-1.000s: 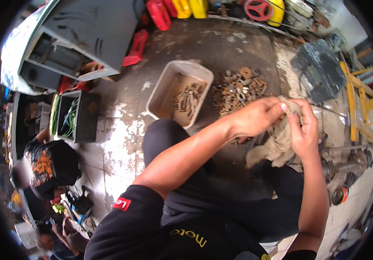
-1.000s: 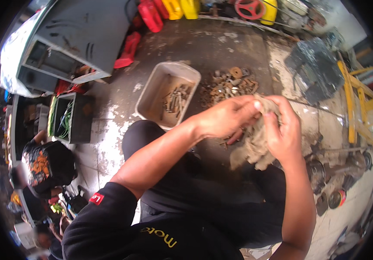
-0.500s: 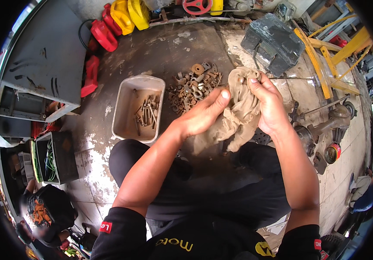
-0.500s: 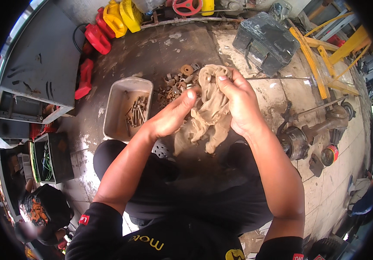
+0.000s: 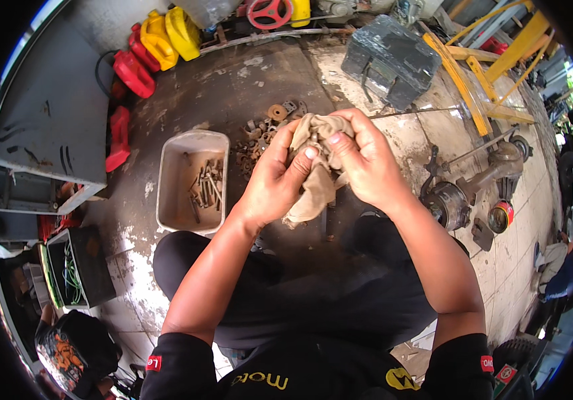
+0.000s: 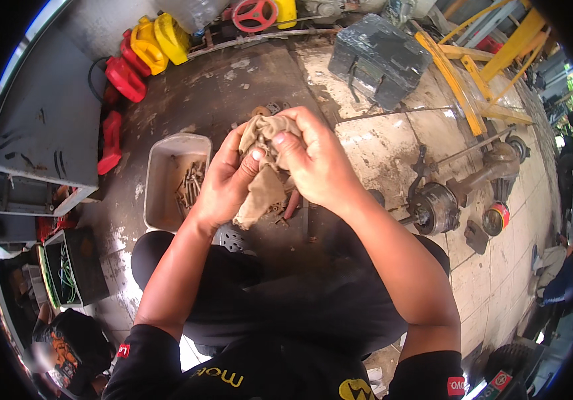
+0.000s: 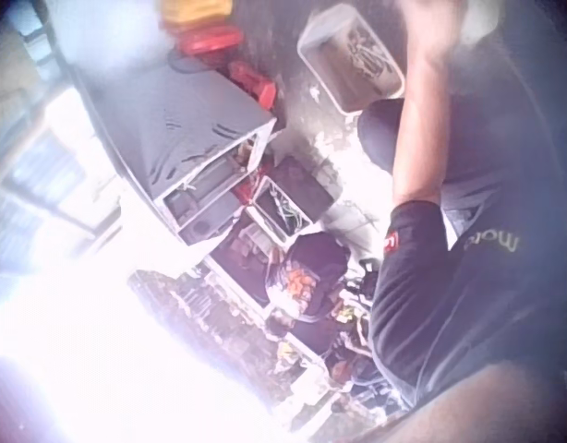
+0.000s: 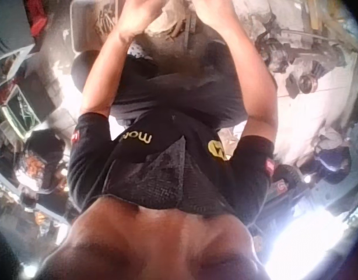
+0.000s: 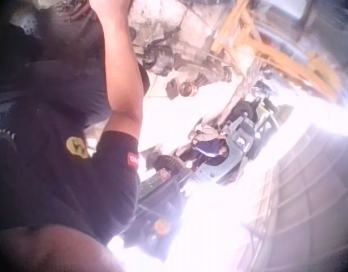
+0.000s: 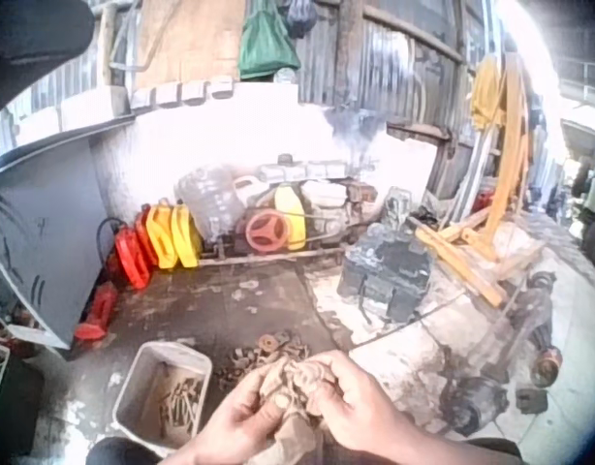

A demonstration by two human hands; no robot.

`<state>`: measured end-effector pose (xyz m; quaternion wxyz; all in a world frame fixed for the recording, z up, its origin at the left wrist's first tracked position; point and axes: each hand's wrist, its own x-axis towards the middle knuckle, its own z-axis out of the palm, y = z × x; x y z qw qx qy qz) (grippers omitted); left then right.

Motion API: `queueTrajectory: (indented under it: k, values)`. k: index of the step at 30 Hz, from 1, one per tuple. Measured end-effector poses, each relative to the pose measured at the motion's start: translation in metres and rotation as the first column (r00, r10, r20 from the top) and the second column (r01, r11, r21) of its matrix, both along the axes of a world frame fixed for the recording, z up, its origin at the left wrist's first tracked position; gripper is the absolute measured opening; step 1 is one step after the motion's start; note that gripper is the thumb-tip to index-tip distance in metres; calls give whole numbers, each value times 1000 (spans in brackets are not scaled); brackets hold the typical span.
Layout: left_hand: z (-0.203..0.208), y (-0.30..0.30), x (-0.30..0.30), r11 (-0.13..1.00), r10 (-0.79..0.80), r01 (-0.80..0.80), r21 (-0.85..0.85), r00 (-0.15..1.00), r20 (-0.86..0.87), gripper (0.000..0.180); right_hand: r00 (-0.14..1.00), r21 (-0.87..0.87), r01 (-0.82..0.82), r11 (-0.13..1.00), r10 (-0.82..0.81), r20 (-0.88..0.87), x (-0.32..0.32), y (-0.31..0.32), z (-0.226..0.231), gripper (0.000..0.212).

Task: The person sits on the floor and cleans small metal parts by hand, using a wire brush and a cloth. They pick up individual pieces, scrub them, wipe them, and place them into a plastic container.

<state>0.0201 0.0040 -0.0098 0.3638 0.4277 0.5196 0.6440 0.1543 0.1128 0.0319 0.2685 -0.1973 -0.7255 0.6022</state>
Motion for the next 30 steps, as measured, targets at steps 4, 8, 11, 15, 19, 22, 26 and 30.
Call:
queueTrajectory:
  k: [4,8,11,15,19,22,26,30]
  values:
    - [-1,-4,3,985,105,-160,-61,846,-523,37,996,-16,40,999,-39,86,-1,1,-11,20]
    - [1,-6,0,966,222,-247,83,613,-758,30,980,-143,109,984,-82,181,-4,-4,-11,27]
    - [5,-4,3,961,256,-251,111,672,-695,25,987,-282,102,954,-63,146,-5,-5,-10,27]
    - [2,-7,-1,977,156,-207,-45,848,-506,25,991,-17,12,1000,-10,131,-2,-9,2,23]
    - [6,-1,0,997,64,-64,-34,998,8,28,999,-7,40,999,-40,-12,-3,-3,-14,21]
    - [22,-3,-7,995,-100,65,77,732,673,41,985,-265,64,962,-104,-140,-5,4,-10,19]
    - [28,-6,-16,970,-228,66,235,584,779,50,974,-441,-5,897,-97,-207,-3,0,10,24]
    - [23,-3,-5,998,27,-43,51,959,281,41,985,-27,-7,1000,3,-172,-2,1,-3,23]
